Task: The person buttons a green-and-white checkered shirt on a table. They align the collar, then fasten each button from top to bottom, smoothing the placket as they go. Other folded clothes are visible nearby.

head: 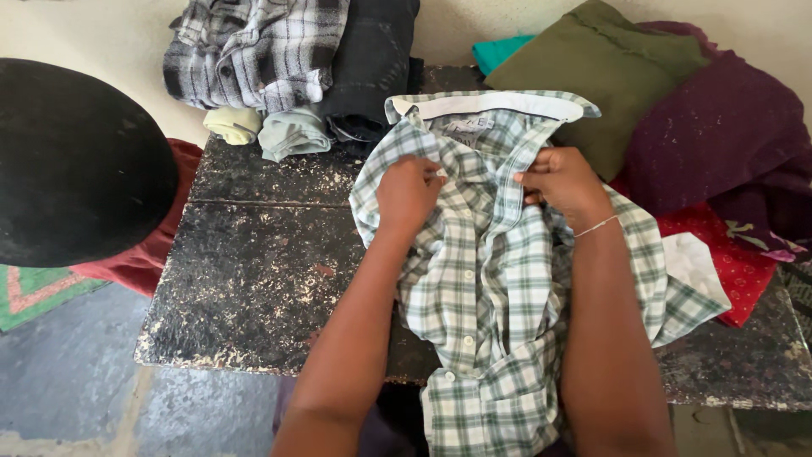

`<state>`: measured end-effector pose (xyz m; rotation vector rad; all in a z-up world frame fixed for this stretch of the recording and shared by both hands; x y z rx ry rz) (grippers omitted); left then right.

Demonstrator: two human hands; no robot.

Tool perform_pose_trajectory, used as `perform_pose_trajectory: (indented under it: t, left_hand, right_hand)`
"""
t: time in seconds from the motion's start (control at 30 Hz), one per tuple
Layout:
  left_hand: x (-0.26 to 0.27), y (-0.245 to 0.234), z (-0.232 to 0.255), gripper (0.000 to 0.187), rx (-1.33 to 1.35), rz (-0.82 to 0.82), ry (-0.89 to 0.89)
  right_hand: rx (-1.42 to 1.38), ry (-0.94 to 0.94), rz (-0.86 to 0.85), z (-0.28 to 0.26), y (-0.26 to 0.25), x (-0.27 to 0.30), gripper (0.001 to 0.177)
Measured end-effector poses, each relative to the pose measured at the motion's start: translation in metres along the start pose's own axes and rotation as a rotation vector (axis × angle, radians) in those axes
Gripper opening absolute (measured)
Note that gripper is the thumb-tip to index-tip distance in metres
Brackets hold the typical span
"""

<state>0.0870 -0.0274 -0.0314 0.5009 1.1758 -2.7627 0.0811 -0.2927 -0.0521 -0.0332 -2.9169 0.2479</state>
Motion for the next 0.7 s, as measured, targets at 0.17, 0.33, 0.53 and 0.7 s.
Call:
perform_pose_trajectory:
  t: [0.17,0.33,0.53,0.7]
  left_hand:
    - [-0.002,0.000,0.003,0.011,-0.001,0.018,0.019]
    - [0.001,-0.013,0.016,0.008,0.072,0.100,0.072]
    - [0.000,-0.010,0.029,0.012,0.271,-0.088,0.064]
    - [0.006,0.016,0.031,0.014,0.368,-0.431,0.088]
  right_hand:
    - [0.166,-0.006,-0.024,0.001,0.008,0.000,0.010]
    - [0.170,-0.005,-0.016,-0.009,0.012,0.008,0.020]
    - [0.363,0.008,-0.068,-0.029,0.022,0.024,0.041]
    - [0.421,-0.013,-0.220,-0.035,0.034,0.036,0.028]
Point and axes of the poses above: each hand's wrist, its own x-axis away from the middle knuckle, its own y-axis out of the palm, z = x × y, the point moved 8 cm from there along -x, towards the middle knuckle, and after that the axes turned 6 degrees about -x, right-handed, at the moved point
